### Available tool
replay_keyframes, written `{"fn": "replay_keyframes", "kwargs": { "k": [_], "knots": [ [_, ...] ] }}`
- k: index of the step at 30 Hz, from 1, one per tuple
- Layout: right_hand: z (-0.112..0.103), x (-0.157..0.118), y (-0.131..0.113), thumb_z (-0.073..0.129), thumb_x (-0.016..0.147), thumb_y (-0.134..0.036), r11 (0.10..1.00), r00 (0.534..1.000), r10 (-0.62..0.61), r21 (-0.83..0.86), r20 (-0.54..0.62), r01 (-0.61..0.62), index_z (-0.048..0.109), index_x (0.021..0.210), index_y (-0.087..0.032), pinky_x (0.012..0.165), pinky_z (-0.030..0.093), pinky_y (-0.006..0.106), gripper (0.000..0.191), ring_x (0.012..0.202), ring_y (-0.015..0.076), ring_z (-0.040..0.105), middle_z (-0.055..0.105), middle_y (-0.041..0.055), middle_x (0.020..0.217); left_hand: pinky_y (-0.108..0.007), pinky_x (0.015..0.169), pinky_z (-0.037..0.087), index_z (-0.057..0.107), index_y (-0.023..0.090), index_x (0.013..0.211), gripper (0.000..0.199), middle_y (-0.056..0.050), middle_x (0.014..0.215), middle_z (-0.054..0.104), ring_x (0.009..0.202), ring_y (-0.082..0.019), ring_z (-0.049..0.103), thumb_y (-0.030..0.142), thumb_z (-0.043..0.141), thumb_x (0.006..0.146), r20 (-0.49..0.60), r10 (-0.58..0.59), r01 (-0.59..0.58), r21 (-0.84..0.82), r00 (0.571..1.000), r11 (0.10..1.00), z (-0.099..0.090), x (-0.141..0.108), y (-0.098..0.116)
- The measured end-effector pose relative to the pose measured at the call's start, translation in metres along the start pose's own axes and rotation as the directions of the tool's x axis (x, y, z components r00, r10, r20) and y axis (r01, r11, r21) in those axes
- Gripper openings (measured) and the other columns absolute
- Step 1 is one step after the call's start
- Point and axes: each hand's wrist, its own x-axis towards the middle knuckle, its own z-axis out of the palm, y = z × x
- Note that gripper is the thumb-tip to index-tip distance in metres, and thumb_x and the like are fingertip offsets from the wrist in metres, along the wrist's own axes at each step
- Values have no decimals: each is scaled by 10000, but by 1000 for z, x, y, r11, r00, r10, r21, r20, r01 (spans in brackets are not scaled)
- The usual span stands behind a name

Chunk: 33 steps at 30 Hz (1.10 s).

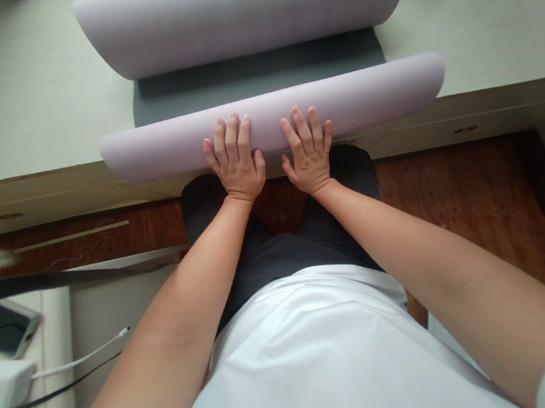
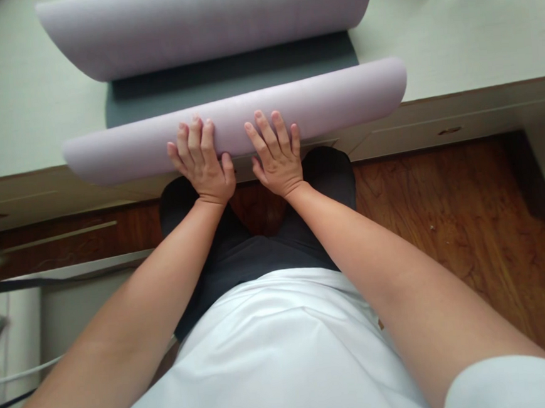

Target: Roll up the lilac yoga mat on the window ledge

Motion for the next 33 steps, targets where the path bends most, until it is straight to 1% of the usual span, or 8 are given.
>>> {"fn": "replay_keyframes", "kwargs": {
  "k": [3, 8, 13, 17, 20, 27, 31, 33],
  "knots": [
    [-3, -3, -1, 402, 991, -438, 1000, 1000, 5, -1, 19, -5, 441, 1613, -183, 1303, 61, 648, 674, 1646, 309, 163, 320, 152, 1703, -416, 1320, -181, 471, 201, 1613, 810, -25, 1709, 329, 1652, -179, -43, 651, 300, 961, -32, 6, -4, 47, 999, 999, 8, -1, -5],
    [-1, -3, 0, 387, 991, -461, 1000, 1000, 3, -8, 9, -3, 440, 1616, -183, 1302, 63, 649, 686, 1640, 321, 181, 324, 150, 1701, -354, 1247, -296, 410, 173, 1632, 862, 9, 1715, 310, 1575, -67, -274, 660, 200, 952, -22, -2, 4, 106, 1000, 994, 19, 3, -13],
    [8, -2, 5, 349, 1002, -506, 1000, 1000, 11, -9, 6, -11, 448, 1616, -194, 1289, 70, 674, 696, 1633, 346, 194, 357, 157, 1683, -338, 1283, -268, 457, 193, 1618, 880, 0, 1719, 301, 1587, -87, -230, 703, 168, 962, -38, 14, -9, 105, 999, 994, 14, -1, -11],
    [19, -3, 10, 331, 1005, -539, 1000, 1000, 28, -2, 8, -28, 492, 1588, -212, 1283, 80, 684, 687, 1625, 353, 222, 407, 154, 1653, -362, 1274, -284, 454, 102, 1592, 1012, -53, 1724, 295, 1524, -71, -343, 764, 92, 918, -16, -19, 20, 94, 1000, 995, 18, -2, -15],
    [27, -6, 13, 322, 1002, -587, 999, 999, 37, 8, 13, -38, 536, 1554, -219, 1278, 82, 695, 697, 1616, 358, 246, 446, 156, 1626, -375, 1273, -303, 454, 89, 1577, 1065, -47, 1727, 285, 1502, -79, -382, 812, 83, 889, 21, -50, 49, 38, 999, 998, 22, -3, -19],
    [36, -10, 16, 331, 987, -602, 997, 998, 68, 34, 6, -68, 622, 1475, -263, 1292, 98, 669, 661, 1602, 326, 302, 517, 104, 1583, -465, 1330, -234, 478, 192, 1590, 937, -28, 1726, 295, 1611, -211, -199, 826, 256, 938, 92, -146, 150, -43, 985, 988, 18, -11, -21],
    [36, -10, 16, 316, 991, -562, 996, 997, 72, 48, -1, -72, 646, 1447, -267, 1285, 127, 674, 636, 1605, 318, 298, 548, 88, 1558, -485, 1352, -170, 470, 293, 1608, 809, -6, 1710, 338, 1640, -256, -62, 769, 363, 963, 82, -123, 120, 38, 989, 992, 17, -13, -22],
    [35, -8, 16, 330, 990, -537, 997, 998, 64, 53, 3, -64, 631, 1465, -254, 1284, 126, 675, 628, 1607, 318, 292, 535, 96, 1570, -499, 1348, -160, 464, 298, 1613, 799, -15, 1708, 346, 1644, -274, -36, 756, 396, 962, 57, -108, 104, 65, 993, 992, 18, -13, -22]
  ]
}}
